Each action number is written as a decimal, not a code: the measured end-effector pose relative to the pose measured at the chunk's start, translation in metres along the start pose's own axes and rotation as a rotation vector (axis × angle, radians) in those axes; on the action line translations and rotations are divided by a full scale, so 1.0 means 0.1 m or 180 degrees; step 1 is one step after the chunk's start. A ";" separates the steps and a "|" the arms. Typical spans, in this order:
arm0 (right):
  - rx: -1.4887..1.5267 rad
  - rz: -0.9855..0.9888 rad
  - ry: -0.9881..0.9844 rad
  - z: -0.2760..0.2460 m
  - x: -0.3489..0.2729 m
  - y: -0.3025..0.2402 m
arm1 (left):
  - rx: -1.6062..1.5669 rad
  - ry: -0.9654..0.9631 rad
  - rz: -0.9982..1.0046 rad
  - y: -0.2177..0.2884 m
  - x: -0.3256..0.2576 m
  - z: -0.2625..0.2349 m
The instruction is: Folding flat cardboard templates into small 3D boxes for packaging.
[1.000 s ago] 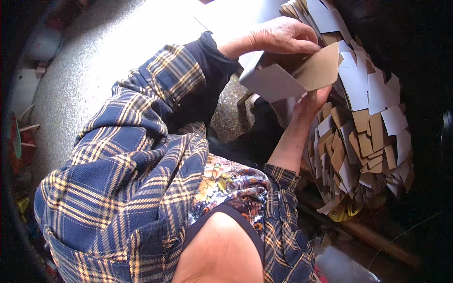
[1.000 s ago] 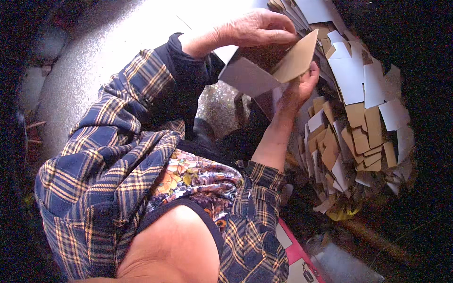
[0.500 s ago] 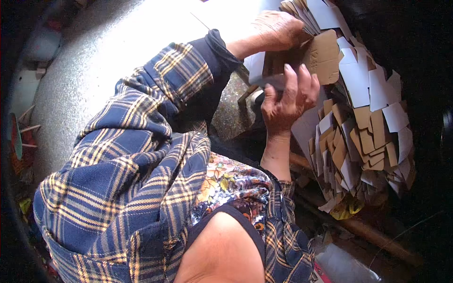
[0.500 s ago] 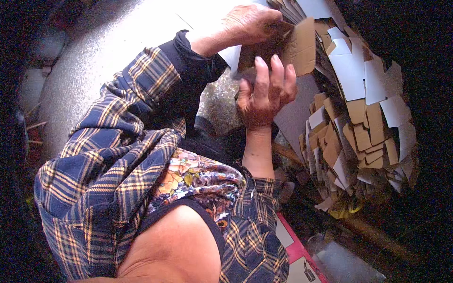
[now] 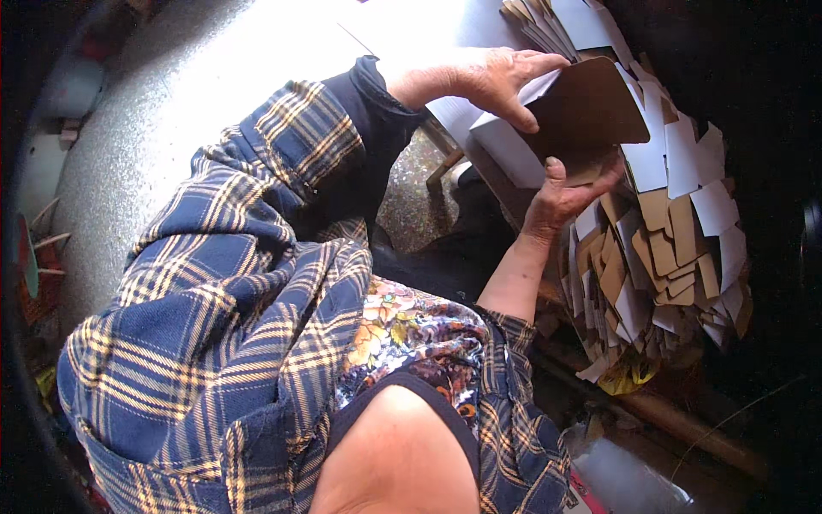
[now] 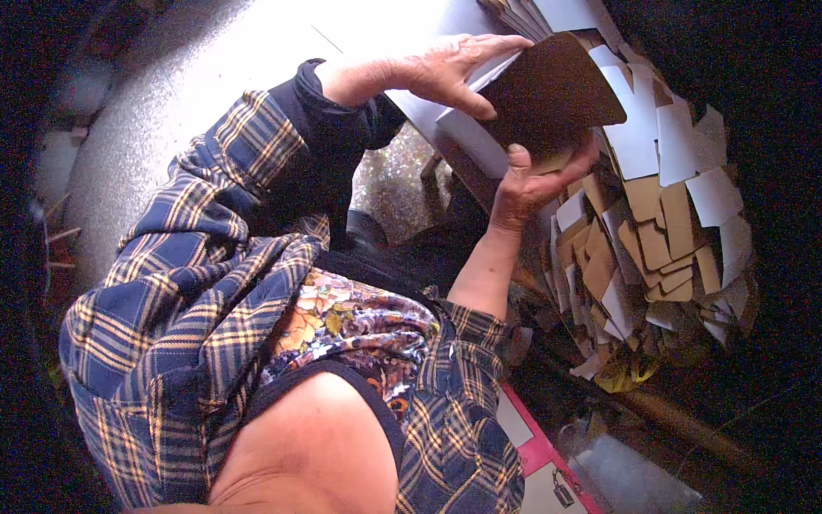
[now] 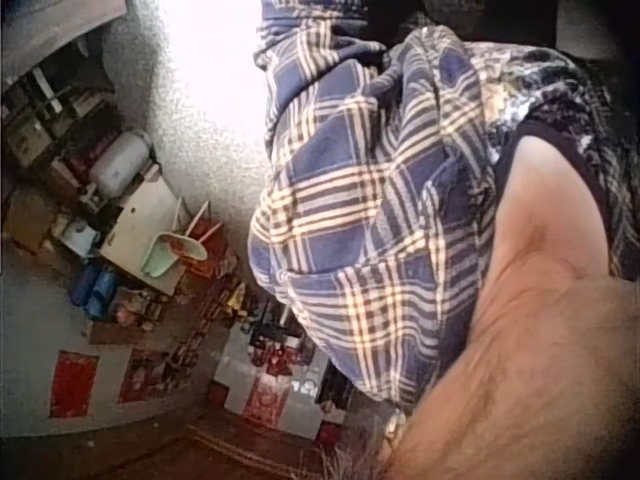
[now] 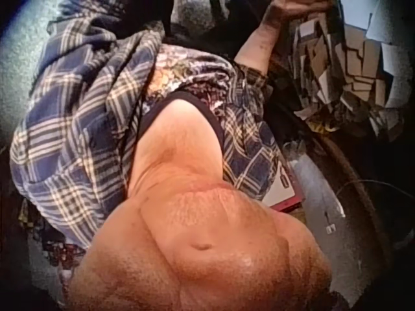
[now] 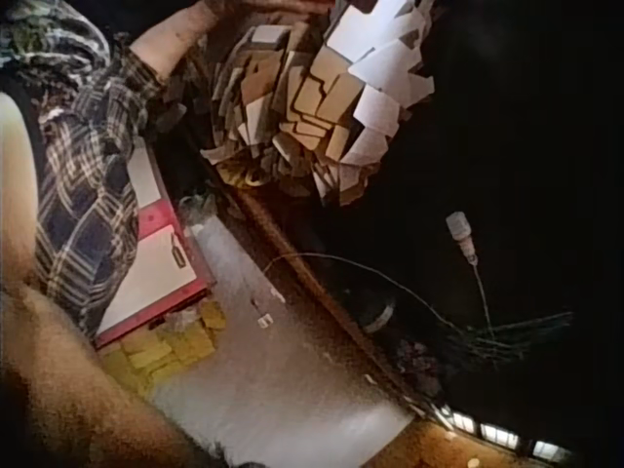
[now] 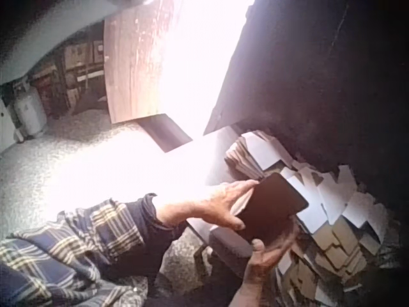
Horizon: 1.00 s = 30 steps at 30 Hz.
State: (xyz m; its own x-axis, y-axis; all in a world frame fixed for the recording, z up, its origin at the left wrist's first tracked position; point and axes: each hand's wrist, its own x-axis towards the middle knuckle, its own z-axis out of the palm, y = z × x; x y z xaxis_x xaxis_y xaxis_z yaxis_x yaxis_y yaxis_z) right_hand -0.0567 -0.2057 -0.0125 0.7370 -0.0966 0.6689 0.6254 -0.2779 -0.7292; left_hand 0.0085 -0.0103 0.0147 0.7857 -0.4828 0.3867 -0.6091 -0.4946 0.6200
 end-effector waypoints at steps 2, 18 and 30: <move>0.0144 0.0104 0.0095 -0.09 -0.01 0.18 | -0.0182 -0.0167 0.0039 -0.06 0.01 0.02; 0.0355 0.0806 -0.0122 -0.13 0.04 0.49 | -0.0802 -0.0340 0.0287 -0.28 0.04 0.16; 0.0244 0.1042 -0.0219 -0.23 0.00 0.69 | -0.1051 -0.0103 0.0274 -0.01 0.04 0.13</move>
State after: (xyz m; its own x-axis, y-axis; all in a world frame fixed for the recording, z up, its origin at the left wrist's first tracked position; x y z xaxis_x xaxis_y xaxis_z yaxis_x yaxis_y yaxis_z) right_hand -0.0194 -0.2470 -0.0600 0.9157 -0.1035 0.3882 0.3683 -0.1700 -0.9140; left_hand 0.0106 -0.0210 0.0071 0.7258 -0.5379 0.4288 -0.6010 -0.1928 0.7756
